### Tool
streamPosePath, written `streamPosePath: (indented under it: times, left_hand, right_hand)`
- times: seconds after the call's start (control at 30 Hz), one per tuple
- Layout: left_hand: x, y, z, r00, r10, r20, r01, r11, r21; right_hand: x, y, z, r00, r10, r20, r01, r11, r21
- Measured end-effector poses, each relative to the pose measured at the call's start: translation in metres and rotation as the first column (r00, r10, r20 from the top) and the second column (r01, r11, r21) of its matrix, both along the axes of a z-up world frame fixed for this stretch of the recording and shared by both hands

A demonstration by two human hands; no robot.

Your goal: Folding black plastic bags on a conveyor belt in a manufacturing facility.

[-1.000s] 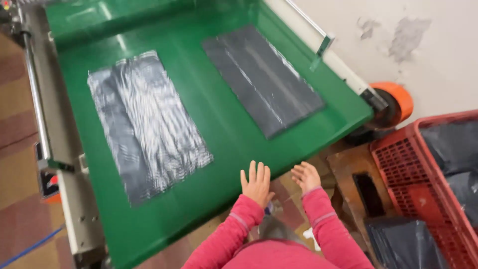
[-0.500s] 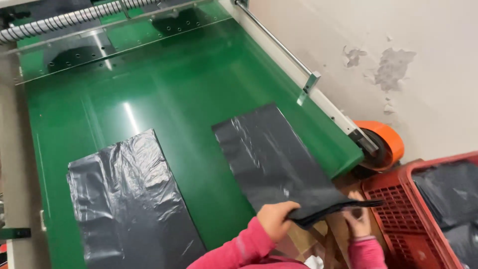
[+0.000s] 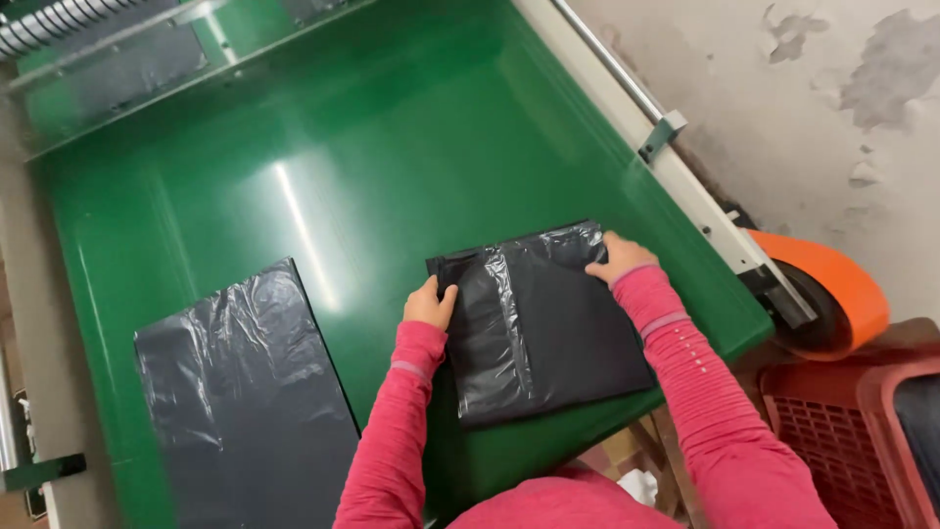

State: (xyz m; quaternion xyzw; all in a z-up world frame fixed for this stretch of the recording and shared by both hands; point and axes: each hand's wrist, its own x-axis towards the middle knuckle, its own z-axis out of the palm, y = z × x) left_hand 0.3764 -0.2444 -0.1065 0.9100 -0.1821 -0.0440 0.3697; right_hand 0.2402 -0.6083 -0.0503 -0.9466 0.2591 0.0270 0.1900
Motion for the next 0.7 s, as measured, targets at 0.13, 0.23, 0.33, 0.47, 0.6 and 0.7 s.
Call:
streamPosePath:
  times: [0.13, 0.23, 0.33, 0.47, 0.6, 0.7]
  left_hand:
    - [-0.011, 0.004, 0.014, 0.995, -0.023, -0.093, 0.017, 0.998, -0.065]
    - [-0.012, -0.001, 0.033, 0.990, 0.079, -0.120, -0.081, 0.997, -0.011]
    - [-0.061, -0.010, 0.113, 0.944, 0.032, 0.329, -0.006, 0.997, -0.080]
    - [-0.112, -0.046, 0.073, 0.885, -0.382, -0.265, 0.175, 0.802, -0.572]
    - [-0.108, -0.024, -0.002, 0.428, -0.569, -0.703, -0.540, 0.463, -0.703]
    - [-0.112, 0.014, 0.022, 0.329, -0.656, -0.679, -0.740, 0.268, -0.618]
  right_hand:
    - [0.037, 0.015, 0.031, 0.924, 0.289, 0.250, -0.197, 0.921, -0.337]
    - [0.072, 0.012, 0.022, 0.900, 0.424, 0.099, -0.395, 0.891, -0.226]
    - [0.090, 0.015, 0.016, 0.920, 0.321, -0.225, -0.334, 0.943, -0.021]
    - [0.061, 0.035, 0.027, 0.852, 0.506, -0.137, -0.523, 0.832, -0.184]
    - [-0.031, 0.088, 0.092, 0.758, 0.485, 0.437, -0.402, 0.874, -0.272]
    - [-0.107, 0.121, 0.096, 0.685, 0.487, 0.542, -0.353, 0.872, -0.338]
